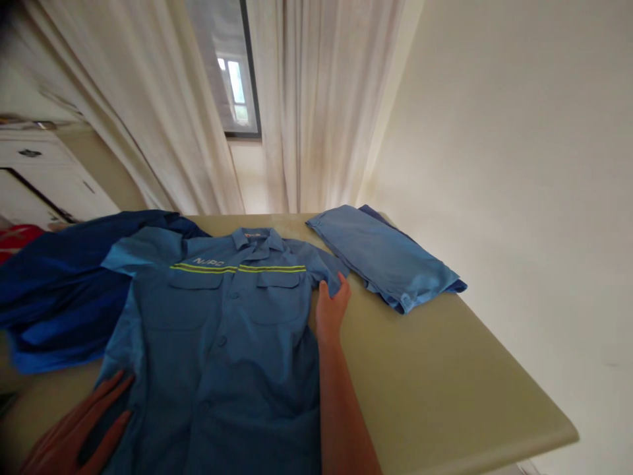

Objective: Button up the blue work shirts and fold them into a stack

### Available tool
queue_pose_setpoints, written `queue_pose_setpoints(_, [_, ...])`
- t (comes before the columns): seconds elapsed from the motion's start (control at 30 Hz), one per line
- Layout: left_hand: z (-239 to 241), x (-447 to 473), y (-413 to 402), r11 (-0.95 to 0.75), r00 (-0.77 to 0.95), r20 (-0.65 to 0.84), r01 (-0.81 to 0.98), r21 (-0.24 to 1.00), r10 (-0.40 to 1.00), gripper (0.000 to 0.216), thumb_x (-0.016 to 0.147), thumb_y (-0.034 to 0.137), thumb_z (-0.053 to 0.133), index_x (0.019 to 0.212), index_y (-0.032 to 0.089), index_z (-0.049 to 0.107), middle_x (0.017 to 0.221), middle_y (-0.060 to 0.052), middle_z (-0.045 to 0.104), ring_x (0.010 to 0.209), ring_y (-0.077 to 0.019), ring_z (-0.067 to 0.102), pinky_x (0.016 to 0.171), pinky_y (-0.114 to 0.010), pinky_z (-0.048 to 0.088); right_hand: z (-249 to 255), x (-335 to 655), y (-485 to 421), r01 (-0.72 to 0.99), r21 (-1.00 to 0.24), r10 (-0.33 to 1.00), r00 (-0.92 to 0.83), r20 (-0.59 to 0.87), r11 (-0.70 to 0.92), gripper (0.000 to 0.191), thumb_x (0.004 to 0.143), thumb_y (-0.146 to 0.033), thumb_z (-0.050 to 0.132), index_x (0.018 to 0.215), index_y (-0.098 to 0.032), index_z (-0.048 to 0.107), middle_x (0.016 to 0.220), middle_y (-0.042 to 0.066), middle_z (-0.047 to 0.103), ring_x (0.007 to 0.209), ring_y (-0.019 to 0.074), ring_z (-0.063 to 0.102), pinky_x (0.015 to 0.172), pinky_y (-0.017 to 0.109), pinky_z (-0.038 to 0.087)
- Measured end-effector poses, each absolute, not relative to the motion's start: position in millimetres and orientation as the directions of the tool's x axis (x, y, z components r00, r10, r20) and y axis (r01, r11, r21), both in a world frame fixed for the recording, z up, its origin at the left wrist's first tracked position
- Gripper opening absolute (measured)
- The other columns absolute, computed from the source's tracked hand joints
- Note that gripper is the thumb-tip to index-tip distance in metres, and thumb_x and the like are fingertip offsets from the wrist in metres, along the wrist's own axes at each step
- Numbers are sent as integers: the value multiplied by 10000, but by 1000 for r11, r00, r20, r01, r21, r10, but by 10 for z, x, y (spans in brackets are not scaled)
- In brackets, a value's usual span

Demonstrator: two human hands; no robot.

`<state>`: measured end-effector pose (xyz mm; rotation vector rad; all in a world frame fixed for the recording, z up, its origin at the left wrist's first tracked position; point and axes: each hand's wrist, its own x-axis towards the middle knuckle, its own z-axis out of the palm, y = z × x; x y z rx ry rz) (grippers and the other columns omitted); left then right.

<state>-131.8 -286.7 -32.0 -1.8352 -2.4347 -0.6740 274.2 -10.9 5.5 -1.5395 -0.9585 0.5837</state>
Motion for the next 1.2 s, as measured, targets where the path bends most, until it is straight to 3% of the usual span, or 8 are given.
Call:
queue_pose_setpoints(0.23, [-102, -1227, -2881, 254, -390, 202, 836, 486, 899, 488, 902, 604, 514, 1215, 282, 706, 1413, -48, 672, 1274, -314, 641, 1144, -535, 475, 59, 2707, -83, 427, -904, 804, 529, 272, 25, 551, 860, -384, 605, 1344, -121, 589, 1456, 216, 501, 1418, 327, 405, 1189, 476, 319])
queue_pose_setpoints(0.37, [55, -1215, -2901, 425, -612, 127, 669, 610, 781, 434, 950, 584, 452, 1097, 267, 709, 1122, -61, 779, 1017, -288, 736, 912, -444, 593, 246, 2637, -177, 541, -841, 755, 556, 348, -11, 498, 855, -335, 628, 1334, -200, 601, 1598, 208, 333, 1450, 370, 301, 1182, 566, 250])
queue_pose_setpoints(0.47, [149, -1155, -2947, 371, -612, 188, 664, 649, 768, 429, 982, 553, 420, 1092, 234, 685, 1030, -81, 777, 961, -278, 737, 864, -421, 589, 434, 2456, -347, 690, -718, 802, 376, 464, 91, 411, 925, -330, 557, 1325, -244, 603, 1526, 188, 443, 1371, 360, 381, 1134, 565, 304])
queue_pose_setpoints(0.63, [147, -865, -3116, -94, -67, 435, 937, 337, 898, 488, 1003, 482, 481, 1449, 303, 566, 1484, -56, 613, 1372, -268, 558, 1168, -475, 412, 561, 1702, -695, 711, -558, 891, -227, 393, 427, 265, 984, -399, 569, 1143, -220, 683, 1150, 89, 673, 1004, 214, 642, 932, 329, 494])
queue_pose_setpoints(0.77, [-147, -752, -3276, -132, 60, 457, 983, 127, 887, 585, 981, 494, 530, 1548, 358, 471, 1603, -9, 492, 1443, -277, 490, 1202, -490, 372, 554, 1088, -842, 842, -404, 928, -276, 249, 359, 434, 1007, -553, 540, 1257, -210, 626, 1290, 129, 627, 1086, 250, 669, 882, 343, 515])
queue_pose_setpoints(0.93, [-272, -704, -3332, -3, -49, 360, 990, 143, 932, 545, 915, 634, 547, 1342, 328, 695, 1465, -44, 635, 1320, -332, 581, 1061, -513, 499, 485, 839, -759, 935, -263, 970, -218, 108, 240, 390, 971, -479, 614, 1232, -189, 630, 1192, 168, 684, 1018, 299, 715, 809, 367, 529])
queue_pose_setpoints(1.1, [476, -308, -2680, 4, -71, 244, 964, 266, 967, 476, 990, 556, 470, 1282, 258, 699, 1416, -105, 641, 1291, -325, 573, 1063, -507, 469, 303, 934, -591, 921, -331, 974, -164, 155, 208, 214, 988, -233, 516, 1077, -188, 706, 1084, 134, 743, 927, 238, 739, 772, 300, 499])
queue_pose_setpoints(1.2, [787, -140, -1853, -83, 24, 152, 914, 398, 988, 340, 1038, 349, 410, 1131, 228, 714, 1128, -96, 740, 1051, -247, 676, 963, -400, 507, 217, 1048, -464, 836, -512, 977, -122, 172, 195, 198, 951, -217, 551, 936, -189, 747, 940, 95, 779, 875, 213, 738, 746, 260, 476])
